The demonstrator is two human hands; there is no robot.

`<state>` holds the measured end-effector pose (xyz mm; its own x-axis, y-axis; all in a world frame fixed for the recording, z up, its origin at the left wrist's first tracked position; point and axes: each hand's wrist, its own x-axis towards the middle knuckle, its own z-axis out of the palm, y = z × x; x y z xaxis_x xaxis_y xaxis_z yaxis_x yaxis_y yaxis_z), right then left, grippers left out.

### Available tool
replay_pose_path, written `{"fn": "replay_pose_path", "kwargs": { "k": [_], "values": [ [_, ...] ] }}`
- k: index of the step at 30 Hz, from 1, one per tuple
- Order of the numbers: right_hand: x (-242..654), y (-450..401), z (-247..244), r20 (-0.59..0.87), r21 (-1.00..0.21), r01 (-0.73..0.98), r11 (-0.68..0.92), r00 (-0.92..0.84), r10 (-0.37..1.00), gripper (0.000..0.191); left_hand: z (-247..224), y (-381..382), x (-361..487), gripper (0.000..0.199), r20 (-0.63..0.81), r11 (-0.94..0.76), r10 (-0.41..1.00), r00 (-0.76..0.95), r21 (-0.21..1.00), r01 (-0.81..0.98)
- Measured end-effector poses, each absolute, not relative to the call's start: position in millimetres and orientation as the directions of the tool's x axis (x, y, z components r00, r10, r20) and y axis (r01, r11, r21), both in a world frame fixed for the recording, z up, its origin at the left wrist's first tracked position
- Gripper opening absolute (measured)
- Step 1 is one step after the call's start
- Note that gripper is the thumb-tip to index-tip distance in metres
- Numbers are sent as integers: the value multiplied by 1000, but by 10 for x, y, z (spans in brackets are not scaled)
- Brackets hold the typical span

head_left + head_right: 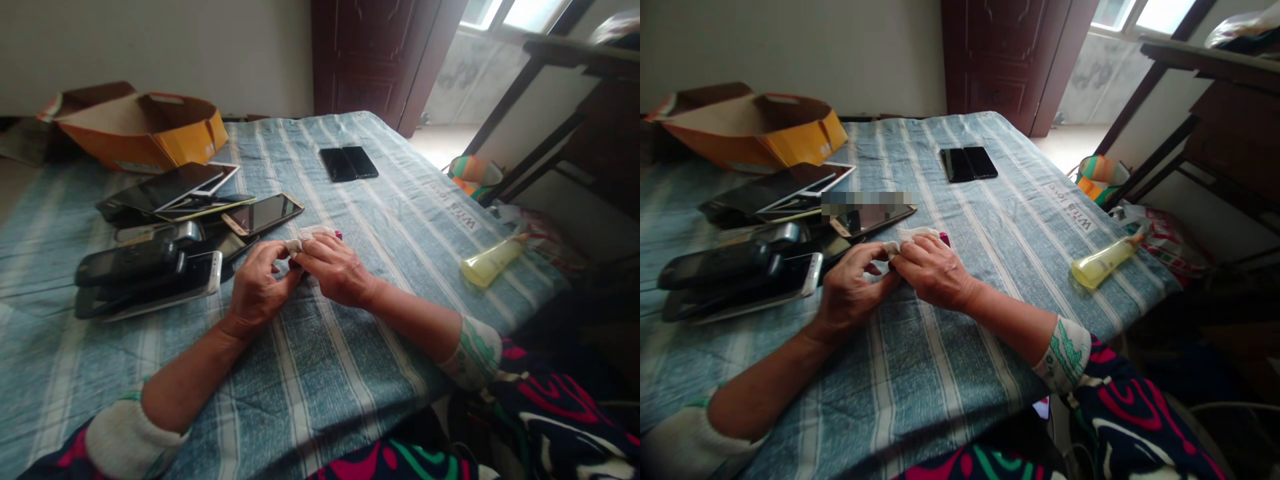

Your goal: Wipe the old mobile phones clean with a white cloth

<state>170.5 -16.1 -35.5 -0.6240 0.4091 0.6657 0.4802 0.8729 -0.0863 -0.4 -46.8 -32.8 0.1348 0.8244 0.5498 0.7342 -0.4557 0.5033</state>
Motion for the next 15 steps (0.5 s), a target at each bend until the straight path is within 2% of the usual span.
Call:
{"fn": "replay_pose_path", "kwargs": {
  "k": [9, 15],
  "values": [
    [1574, -222, -337, 686, 0, 409, 913, -664, 297, 28, -337, -463, -40, 18, 511, -391, 854, 97, 508, 768],
    [1610, -235, -289, 649, 0, 396, 918, -698, 301, 28, -344, -473, -42, 17, 505, -416, 850, 150, 469, 779]
  ]
}}
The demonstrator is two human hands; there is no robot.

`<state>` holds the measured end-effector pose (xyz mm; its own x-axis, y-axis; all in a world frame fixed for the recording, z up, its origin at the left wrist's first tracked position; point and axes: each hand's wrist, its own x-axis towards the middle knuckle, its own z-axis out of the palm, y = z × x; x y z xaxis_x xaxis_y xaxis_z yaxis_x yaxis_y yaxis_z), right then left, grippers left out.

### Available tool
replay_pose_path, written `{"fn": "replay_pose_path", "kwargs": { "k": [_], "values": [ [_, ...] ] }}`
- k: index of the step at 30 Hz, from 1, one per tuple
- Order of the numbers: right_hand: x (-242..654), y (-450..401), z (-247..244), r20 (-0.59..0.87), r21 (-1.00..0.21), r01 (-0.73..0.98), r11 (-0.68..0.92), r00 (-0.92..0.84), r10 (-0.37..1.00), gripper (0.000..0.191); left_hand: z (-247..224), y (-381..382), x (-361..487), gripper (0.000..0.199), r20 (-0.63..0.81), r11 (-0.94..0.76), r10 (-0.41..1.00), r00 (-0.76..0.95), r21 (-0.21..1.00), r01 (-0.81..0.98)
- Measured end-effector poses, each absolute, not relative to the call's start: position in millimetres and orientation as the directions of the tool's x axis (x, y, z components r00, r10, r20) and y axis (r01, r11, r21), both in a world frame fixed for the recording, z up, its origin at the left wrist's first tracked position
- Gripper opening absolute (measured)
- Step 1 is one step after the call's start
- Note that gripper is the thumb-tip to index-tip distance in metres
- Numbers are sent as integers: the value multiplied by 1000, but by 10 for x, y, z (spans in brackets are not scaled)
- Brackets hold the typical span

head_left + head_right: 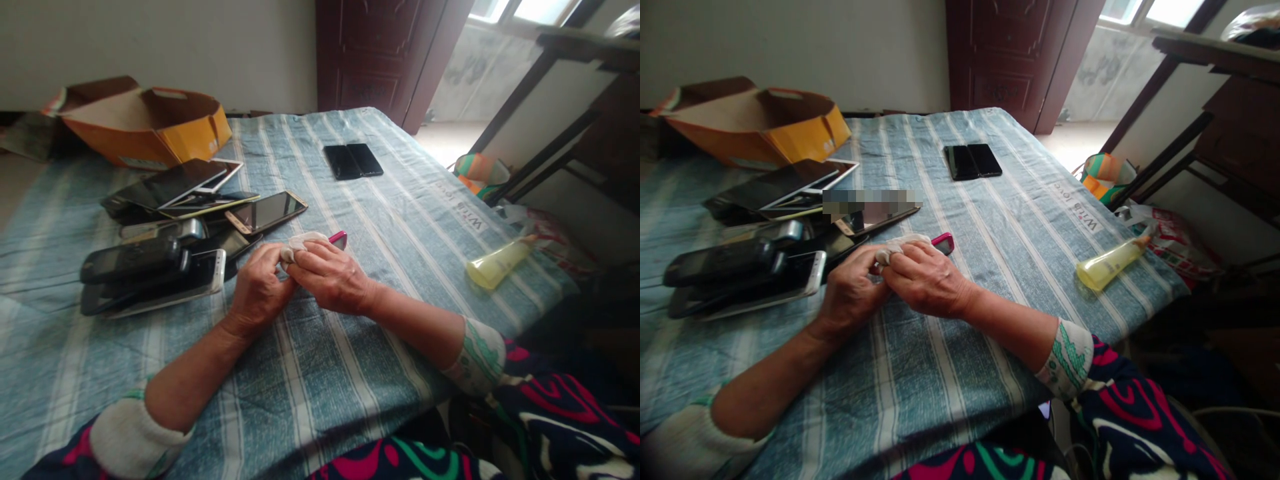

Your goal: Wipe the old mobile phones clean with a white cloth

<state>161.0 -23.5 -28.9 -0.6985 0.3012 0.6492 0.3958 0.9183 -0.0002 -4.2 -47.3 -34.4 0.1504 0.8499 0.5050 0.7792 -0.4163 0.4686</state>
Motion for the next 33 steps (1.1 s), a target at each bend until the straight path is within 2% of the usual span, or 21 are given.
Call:
{"fn": "replay_pose_path", "kwargs": {
  "k": [8, 18, 24, 33],
  "values": [
    [1679, -231, -315, 638, -75, 397, 915, -686, 350, 28, -368, -475, -45, 24, 492, -426, 854, 170, 473, 771],
    [1813, -160, -284, 656, -97, 490, 866, -623, 426, 28, -348, -501, -14, 15, 498, -458, 851, 170, 542, 705],
    [1906, -93, -294, 690, -122, 525, 842, -565, 452, 30, -362, -516, -37, 10, 516, -479, 836, 184, 524, 704],
    [2008, -13, -393, 716, -167, 668, 726, -424, 555, 31, -404, -509, -48, 4, 545, -495, 820, 175, 523, 694]
  ]
}}
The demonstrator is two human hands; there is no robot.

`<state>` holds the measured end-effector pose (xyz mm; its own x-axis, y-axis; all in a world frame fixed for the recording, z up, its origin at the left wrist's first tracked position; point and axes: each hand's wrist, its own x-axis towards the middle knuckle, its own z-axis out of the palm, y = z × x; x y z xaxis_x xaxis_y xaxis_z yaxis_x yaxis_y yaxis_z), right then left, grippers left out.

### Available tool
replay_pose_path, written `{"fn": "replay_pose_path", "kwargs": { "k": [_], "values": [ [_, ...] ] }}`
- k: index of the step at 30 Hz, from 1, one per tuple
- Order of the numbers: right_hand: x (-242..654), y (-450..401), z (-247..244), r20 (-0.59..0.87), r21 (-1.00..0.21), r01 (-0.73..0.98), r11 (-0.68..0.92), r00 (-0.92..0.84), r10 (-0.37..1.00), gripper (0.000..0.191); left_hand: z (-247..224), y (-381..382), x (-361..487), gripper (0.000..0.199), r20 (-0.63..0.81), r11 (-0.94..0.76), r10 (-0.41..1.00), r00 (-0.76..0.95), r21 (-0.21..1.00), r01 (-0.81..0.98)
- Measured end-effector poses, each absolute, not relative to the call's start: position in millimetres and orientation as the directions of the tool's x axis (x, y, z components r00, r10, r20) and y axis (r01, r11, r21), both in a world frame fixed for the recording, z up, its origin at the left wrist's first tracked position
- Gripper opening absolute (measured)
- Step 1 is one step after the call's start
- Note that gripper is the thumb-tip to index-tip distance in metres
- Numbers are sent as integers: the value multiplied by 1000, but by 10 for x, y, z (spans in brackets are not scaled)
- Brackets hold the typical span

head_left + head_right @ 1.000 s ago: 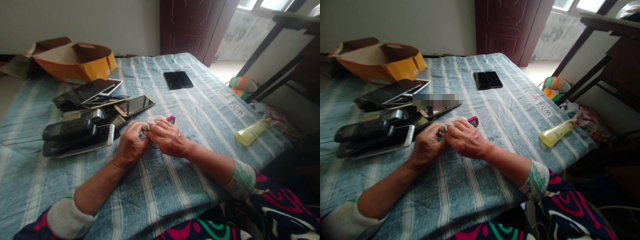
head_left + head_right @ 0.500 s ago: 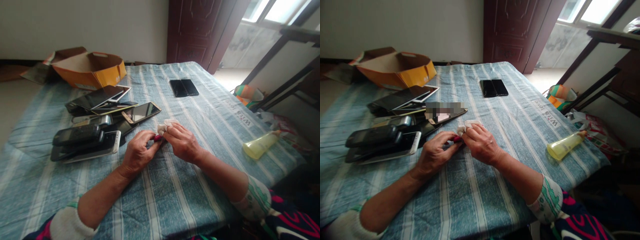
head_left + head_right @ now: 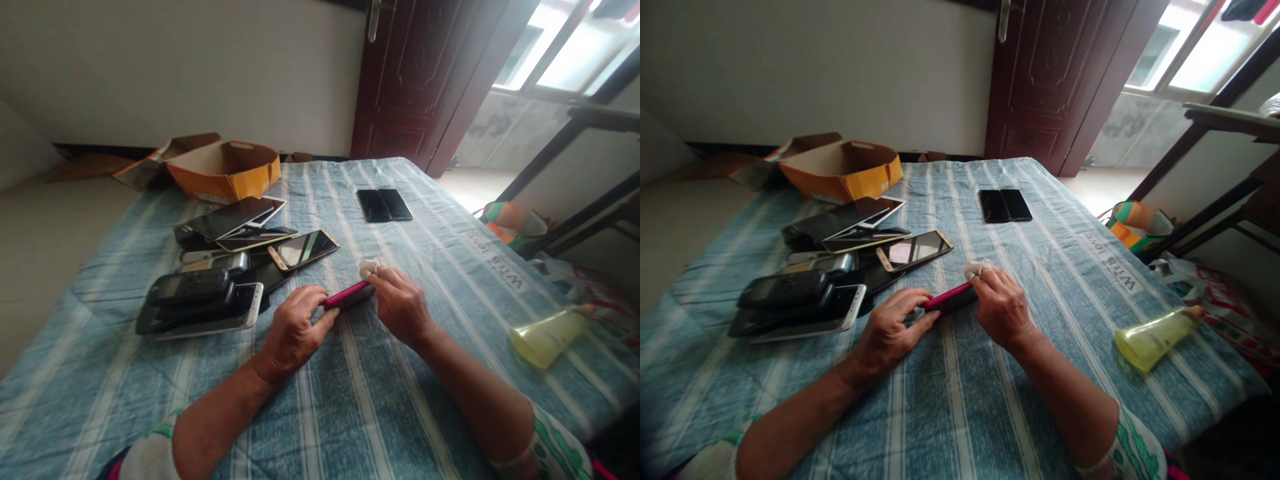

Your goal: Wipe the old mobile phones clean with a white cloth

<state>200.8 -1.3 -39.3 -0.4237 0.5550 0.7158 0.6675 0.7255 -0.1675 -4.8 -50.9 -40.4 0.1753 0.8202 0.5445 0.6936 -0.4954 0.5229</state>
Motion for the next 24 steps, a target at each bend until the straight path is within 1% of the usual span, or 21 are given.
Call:
{"fn": "replay_pose_path", "kwargs": {
  "k": [4, 8, 10, 15, 17, 19, 24],
  "values": [
    [2028, 0, -439, 710, -229, 683, 694, -371, 599, 30, -403, -519, -44, 4, 536, -494, 826, 176, 536, 685],
    [2023, -6, -454, 722, -259, 656, 709, -357, 594, 31, -385, -525, -32, 3, 537, -499, 824, 180, 539, 679],
    [2013, -28, -434, 734, -237, 639, 732, -376, 566, 31, -380, -526, -27, 2, 536, -498, 825, 179, 540, 678],
    [1983, -125, -333, 787, -109, 609, 786, -430, 443, 26, -379, -531, -25, 2, 527, -495, 830, 181, 550, 673],
    [1967, -160, -309, 780, -75, 606, 792, -460, 425, 26, -380, -533, -26, 4, 523, -489, 834, 175, 554, 673],
    [1944, -185, -307, 757, -67, 605, 793, -487, 435, 28, -377, -535, -24, 4, 525, -487, 834, 169, 557, 672],
    [1875, -230, -338, 745, -90, 573, 815, -504, 436, 29, -364, -545, -1, 4, 537, -500, 826, 171, 559, 661]
  ]
}}
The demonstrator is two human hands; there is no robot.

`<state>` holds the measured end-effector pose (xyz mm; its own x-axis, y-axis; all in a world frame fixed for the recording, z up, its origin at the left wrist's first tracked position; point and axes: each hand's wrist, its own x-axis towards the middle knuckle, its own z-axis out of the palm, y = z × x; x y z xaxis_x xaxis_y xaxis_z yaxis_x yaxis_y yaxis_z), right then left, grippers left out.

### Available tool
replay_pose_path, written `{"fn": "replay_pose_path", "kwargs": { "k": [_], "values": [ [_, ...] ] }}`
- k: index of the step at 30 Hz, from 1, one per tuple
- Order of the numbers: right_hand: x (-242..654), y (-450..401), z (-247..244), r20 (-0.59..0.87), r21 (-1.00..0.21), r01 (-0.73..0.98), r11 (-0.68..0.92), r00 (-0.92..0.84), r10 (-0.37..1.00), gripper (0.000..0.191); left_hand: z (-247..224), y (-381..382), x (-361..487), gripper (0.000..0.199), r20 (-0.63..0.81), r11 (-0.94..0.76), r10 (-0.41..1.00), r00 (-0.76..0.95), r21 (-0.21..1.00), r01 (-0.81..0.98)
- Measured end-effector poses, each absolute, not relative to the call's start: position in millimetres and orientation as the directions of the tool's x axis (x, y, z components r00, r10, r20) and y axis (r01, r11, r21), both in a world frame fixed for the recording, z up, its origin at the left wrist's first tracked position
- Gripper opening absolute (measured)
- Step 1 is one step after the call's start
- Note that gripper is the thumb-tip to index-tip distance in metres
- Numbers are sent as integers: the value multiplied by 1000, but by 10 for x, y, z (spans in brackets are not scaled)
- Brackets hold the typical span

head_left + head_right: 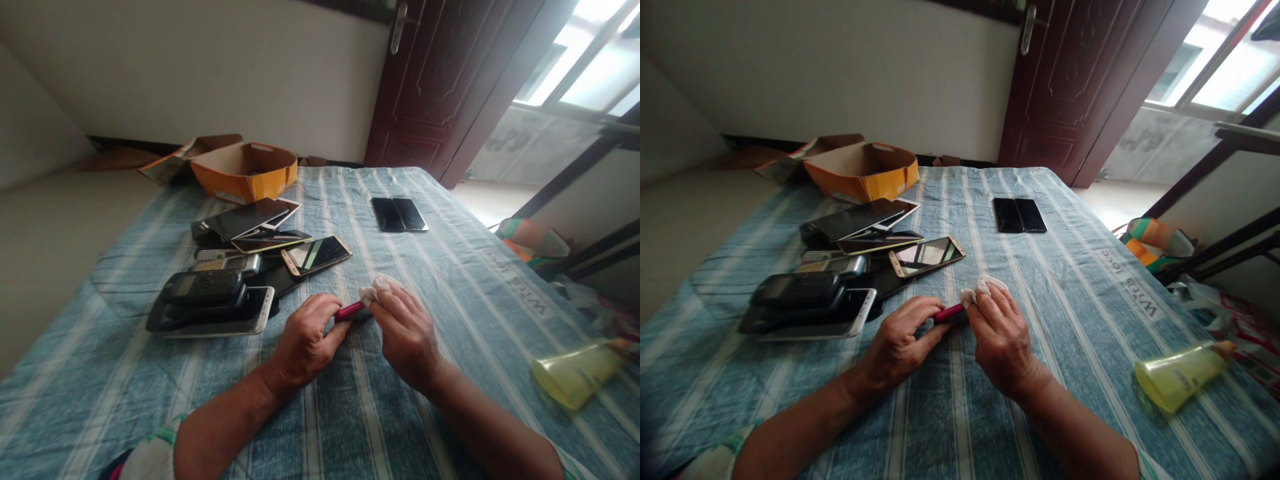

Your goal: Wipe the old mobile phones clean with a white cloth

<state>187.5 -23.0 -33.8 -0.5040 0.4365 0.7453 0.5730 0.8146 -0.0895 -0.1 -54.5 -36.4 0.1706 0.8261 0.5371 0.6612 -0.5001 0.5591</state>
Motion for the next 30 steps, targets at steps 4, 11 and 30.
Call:
{"fn": "replay_pose_path", "kwargs": {
  "k": [4, 11, 30],
  "values": [
    [1832, -264, -359, 753, -89, 544, 834, -511, 414, 26, -374, -555, 12, 5, 534, -500, 828, 172, 563, 658],
    [1745, -318, -396, 765, -90, 497, 863, -521, 379, 27, -347, -557, 13, 7, 546, -508, 821, 168, 562, 653],
    [1896, -198, -258, 736, -50, 649, 760, -491, 467, 25, -384, -546, -16, 5, 544, -504, 820, 175, 544, 671]
  ]
}}
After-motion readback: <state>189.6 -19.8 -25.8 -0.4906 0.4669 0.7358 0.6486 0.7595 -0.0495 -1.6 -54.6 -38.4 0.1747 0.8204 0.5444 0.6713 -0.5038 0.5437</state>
